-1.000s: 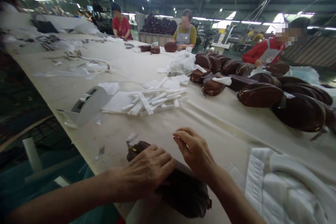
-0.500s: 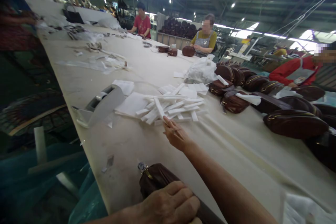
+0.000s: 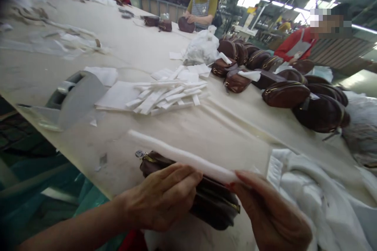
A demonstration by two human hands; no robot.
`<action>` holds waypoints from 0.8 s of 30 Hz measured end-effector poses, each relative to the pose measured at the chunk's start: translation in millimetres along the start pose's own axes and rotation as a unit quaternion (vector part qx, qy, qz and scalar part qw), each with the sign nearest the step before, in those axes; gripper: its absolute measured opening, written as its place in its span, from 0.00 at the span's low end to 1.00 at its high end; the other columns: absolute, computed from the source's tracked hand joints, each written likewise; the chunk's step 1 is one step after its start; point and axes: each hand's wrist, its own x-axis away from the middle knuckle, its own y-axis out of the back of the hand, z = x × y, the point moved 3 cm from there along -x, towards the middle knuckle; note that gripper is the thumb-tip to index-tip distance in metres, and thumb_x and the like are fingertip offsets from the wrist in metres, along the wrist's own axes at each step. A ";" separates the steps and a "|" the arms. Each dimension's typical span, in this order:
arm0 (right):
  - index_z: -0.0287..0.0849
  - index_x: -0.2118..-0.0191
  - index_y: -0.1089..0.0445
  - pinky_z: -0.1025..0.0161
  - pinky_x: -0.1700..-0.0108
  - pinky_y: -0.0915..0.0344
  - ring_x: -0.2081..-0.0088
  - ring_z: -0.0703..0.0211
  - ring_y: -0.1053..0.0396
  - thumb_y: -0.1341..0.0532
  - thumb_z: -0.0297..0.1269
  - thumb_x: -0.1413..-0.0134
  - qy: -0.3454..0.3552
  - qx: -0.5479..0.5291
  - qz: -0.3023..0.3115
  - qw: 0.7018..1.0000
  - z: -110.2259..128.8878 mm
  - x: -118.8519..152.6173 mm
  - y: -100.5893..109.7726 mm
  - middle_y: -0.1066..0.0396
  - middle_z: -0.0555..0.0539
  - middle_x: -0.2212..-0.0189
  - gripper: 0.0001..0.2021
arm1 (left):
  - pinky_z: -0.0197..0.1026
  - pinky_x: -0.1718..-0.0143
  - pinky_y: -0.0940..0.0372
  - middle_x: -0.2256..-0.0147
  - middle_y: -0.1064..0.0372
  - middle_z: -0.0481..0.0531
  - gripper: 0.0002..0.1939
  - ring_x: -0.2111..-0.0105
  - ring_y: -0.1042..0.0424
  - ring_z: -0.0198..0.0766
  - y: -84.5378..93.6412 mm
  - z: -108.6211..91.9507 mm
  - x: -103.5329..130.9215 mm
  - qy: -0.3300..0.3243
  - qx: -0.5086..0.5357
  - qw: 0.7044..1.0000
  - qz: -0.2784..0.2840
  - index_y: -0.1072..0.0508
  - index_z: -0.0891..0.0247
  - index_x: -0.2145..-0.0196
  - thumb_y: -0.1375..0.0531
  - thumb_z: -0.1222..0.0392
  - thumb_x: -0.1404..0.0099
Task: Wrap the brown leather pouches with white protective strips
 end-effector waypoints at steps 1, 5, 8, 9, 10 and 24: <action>0.51 0.58 0.26 0.62 0.66 0.25 0.70 0.57 0.25 0.35 0.34 0.49 0.010 0.005 0.003 1.000 -3.0 8.0 3.8 0.23 0.52 0.66 0.11 | 0.42 0.46 0.38 0.55 0.31 0.56 0.07 0.51 0.34 0.40 0.8 -1.6 1.3 -0.008 -0.010 1.000 -0.018 0.30 0.68 0.63 0.48 0.68 0.36; 0.51 0.57 0.27 0.66 0.67 0.25 0.69 0.59 0.25 0.37 0.31 0.47 0.066 -0.053 0.048 0.995 -10.5 18.4 5.3 0.24 0.52 0.66 0.11 | 0.40 0.45 0.41 0.54 0.30 0.49 0.07 0.49 0.38 0.35 1.8 -6.1 6.9 -0.002 -0.074 0.996 -0.054 0.28 0.62 0.63 0.47 0.66 0.35; 0.49 0.57 0.27 0.68 0.68 0.27 0.68 0.60 0.25 0.38 0.28 0.46 0.096 -0.063 0.083 0.990 -11.4 16.1 3.4 0.24 0.51 0.66 0.11 | 0.46 0.44 0.41 0.53 0.31 0.53 0.05 0.48 0.38 0.41 0.5 -6.0 8.5 0.007 -0.087 0.996 -0.022 0.29 0.64 0.63 0.44 0.64 0.37; 0.48 0.57 0.27 0.68 0.68 0.27 0.68 0.60 0.25 0.39 0.27 0.46 0.108 -0.064 0.087 0.988 -10.5 15.6 3.0 0.25 0.50 0.66 0.11 | 0.47 0.46 0.40 0.55 0.30 0.55 0.05 0.50 0.36 0.42 0.7 -5.6 8.6 0.006 -0.084 0.996 -0.020 0.29 0.65 0.62 0.42 0.64 0.38; 0.47 0.57 0.27 0.68 0.67 0.27 0.67 0.61 0.26 0.39 0.26 0.46 0.122 -0.065 0.088 0.986 -9.2 15.5 2.5 0.25 0.49 0.66 0.12 | 0.47 0.48 0.38 0.58 0.30 0.56 0.07 0.53 0.35 0.42 1.3 -5.1 8.4 0.002 -0.081 0.996 -0.022 0.30 0.66 0.61 0.40 0.65 0.39; 0.44 0.53 0.30 0.64 0.65 0.30 0.64 0.60 0.29 0.44 0.23 0.43 0.135 -0.056 0.054 0.988 -19.2 25.4 -8.2 0.29 0.45 0.65 0.15 | 0.53 0.51 0.37 0.53 0.33 0.62 0.05 0.51 0.34 0.49 0.4 10.7 -13.4 0.072 -0.032 0.994 0.080 0.30 0.64 0.62 0.43 0.62 0.35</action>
